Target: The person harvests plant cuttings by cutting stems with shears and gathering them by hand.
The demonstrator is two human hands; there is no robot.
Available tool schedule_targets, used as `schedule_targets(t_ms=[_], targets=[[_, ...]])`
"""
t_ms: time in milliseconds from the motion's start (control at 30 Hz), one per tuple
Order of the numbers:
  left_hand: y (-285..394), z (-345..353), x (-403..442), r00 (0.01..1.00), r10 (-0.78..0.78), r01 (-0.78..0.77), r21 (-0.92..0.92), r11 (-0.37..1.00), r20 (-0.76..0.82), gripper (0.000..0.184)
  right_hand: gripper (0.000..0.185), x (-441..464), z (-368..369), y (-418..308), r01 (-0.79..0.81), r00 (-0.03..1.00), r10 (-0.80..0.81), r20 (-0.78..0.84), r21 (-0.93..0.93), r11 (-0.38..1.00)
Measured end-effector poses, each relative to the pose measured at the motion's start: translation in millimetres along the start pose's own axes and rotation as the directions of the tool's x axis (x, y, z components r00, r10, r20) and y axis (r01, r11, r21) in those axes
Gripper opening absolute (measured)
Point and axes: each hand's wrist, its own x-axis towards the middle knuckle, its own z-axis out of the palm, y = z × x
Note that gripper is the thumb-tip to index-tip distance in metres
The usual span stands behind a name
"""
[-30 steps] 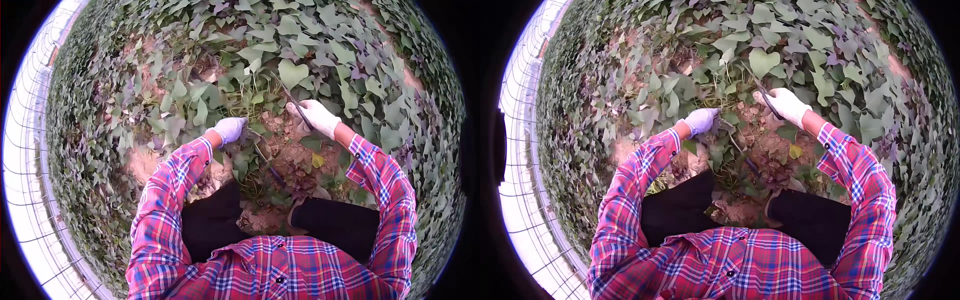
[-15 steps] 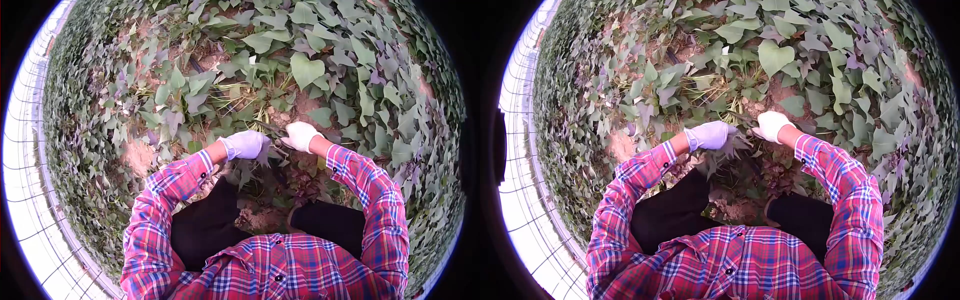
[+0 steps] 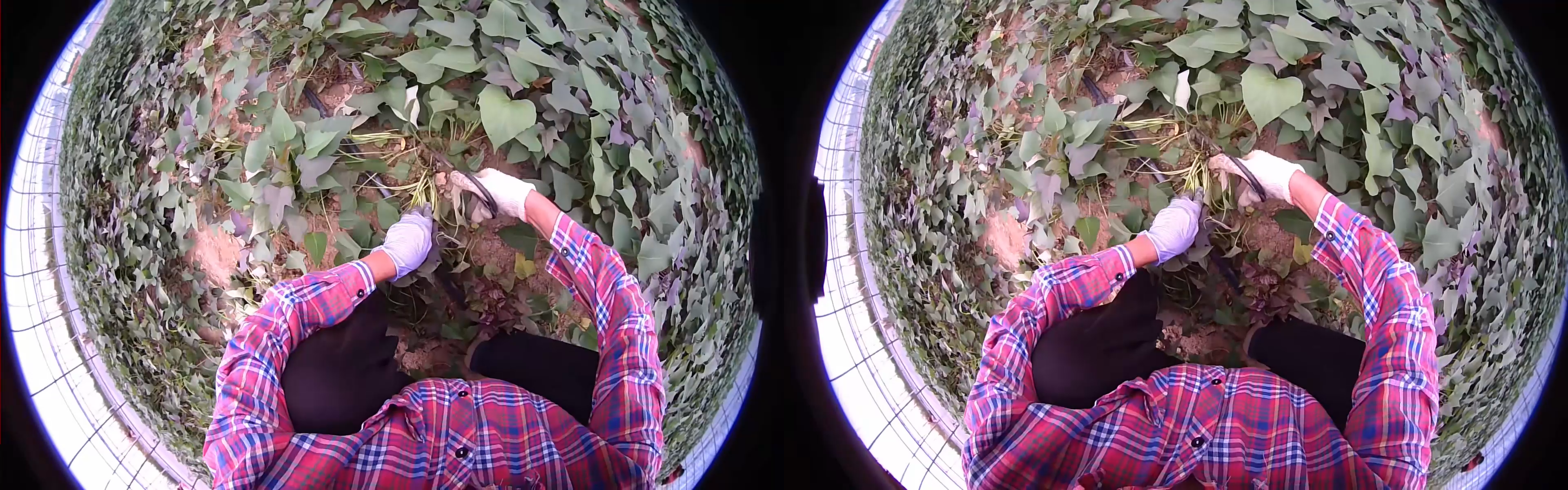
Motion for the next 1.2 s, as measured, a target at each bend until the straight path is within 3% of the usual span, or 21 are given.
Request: schedule_targets(t_ms=[67,167,233,333,367,400,433,467,500,600,667,700,733,800,900,967,1000,1033,1067,1133,1200], targets=[[0.8,8.0,-5.7,0.995,0.051,-0.041,0.114,0.993,-0.088,0.048,0.064,19.5,-7.6,30.1,-0.026,0.998,0.040,-0.048,0.266,0.964],[-3.2,3.1,-15.7,0.978,0.145,-0.091,0.319,0.943,-0.149,0.049,0.066,12.3,-18.6,38.1,-0.092,0.993,0.105,-0.045,0.223,0.970],[-11.9,-10.4,-18.8,0.974,0.184,-0.147,0.246,0.958,-0.136,0.050,0.066,8.1,-15.0,33.4,-0.095,0.994,0.105,-0.029,0.229,0.969],[-34.5,-38.1,-17.7,0.995,0.102,-0.100,-0.122,0.987,0.010,0.043,0.067,-1.5,-13.0,19.6,-0.077,0.997,0.068,0.044,0.237,0.969],[-67.0,-3.3,-10.1,0.928,0.181,-0.237,-0.140,0.962,-0.326,0.039,0.067,-5.2,-12.7,15.7,-0.057,0.994,0.033,0.102,0.241,0.969],[-80.3,-9.5,-0.7,0.937,-0.037,-0.196,-0.613,0.765,-0.346,0.030,0.067,-9.3,-11.2,13.2,-0.060,0.994,0.037,0.100,0.244,0.968],[-57.8,-76.7,-13.4,0.968,-0.142,-0.020,-0.624,0.781,-0.209,0.031,0.067,-14.3,-8.9,10.9,-0.076,0.991,0.044,0.128,0.260,0.962],[-99.7,-46.6,-3.4,0.872,-0.303,0.032,-0.573,0.819,-0.384,0.031,0.068,-19.2,-6.6,9.0,-0.091,0.987,0.049,0.156,0.273,0.958],[-139.3,-32.2,5.3,0.871,-0.436,0.069,-0.822,0.565,-0.226,0.031,0.068,-23.0,-5.0,8.3,-0.104,0.981,0.053,0.185,0.283,0.953],[-146.0,-81.0,-0.2,0.782,-0.623,0.463,-0.635,0.619,-0.037,0.031,0.073,-29.1,5.2,13.5,-0.020,0.971,0.036,0.238,-0.068,0.997],[-127.9,-91.5,1.8,0.797,-0.572,0.120,-0.877,0.465,-0.194,0.028,0.074,-19.4,18.3,34.1,-0.036,0.944,0.119,0.307,-0.265,0.964],[-120.1,-103.6,3.6,0.820,-0.571,0.274,-0.850,0.449,-0.038,0.038,0.075,-17.4,27.0,40.2,-0.088,0.954,0.163,0.253,-0.283,0.955],[-124.7,-94.4,10.8,0.820,-0.571,0.274,-0.851,0.448,-0.036,0.038,0.076,-15.8,33.5,44.5,-0.142,0.959,0.206,0.196,-0.300,0.943],[-128.8,-80.0,24.5,0.856,-0.453,0.071,-0.813,0.578,-0.248,0.037,0.078,-18.8,32.6,38.4,-0.147,0.957,0.197,0.211,-0.228,0.962],[-108.4,-79.0,38.4,0.914,-0.391,0.099,-0.878,0.469,-0.106,0.036,0.068,-21.5,30.2,30.8,-0.176,0.951,0.223,0.216,-0.219,0.960],[-111.0,-42.8,57.1,0.934,-0.263,0.024,-0.694,0.720,-0.240,0.033,0.066,-22.4,28.1,27.8,-0.151,0.949,0.220,0.227,-0.285,0.946],[-89.9,-54.6,53.4,0.959,-0.275,0.183,-0.594,0.783,-0.067,0.042,0.066,-21.6,25.9,31.5,-0.151,0.949,0.220,0.227,-0.286,0.946],[-87.4,-45.2,55.0,0.976,-0.215,0.166,-0.542,0.824,-0.029,0.025,0.066,-20.0,23.5,37.6,-0.126,0.950,0.187,0.251,-0.242,0.962],[-83.4,-33.7,53.0,0.975,-0.183,0.214,-0.325,0.921,0.122,0.043,0.065,-17.3,22.5,40.9,-0.098,0.950,0.151,0.275,-0.197,0.976],[-82.7,20.3,38.8,0.996,0.007,-0.050,-0.466,0.883,-0.094,0.047,0.062,-28.8,10.5,19.7,-0.125,0.957,0.174,0.231,-0.210,0.970],[-60.4,19.9,17.6,0.994,-0.062,0.002,-0.548,0.836,-0.091,0.052,0.061,-35.6,-5.5,11.9,-0.100,0.972,0.118,0.203,-0.096,0.990]])
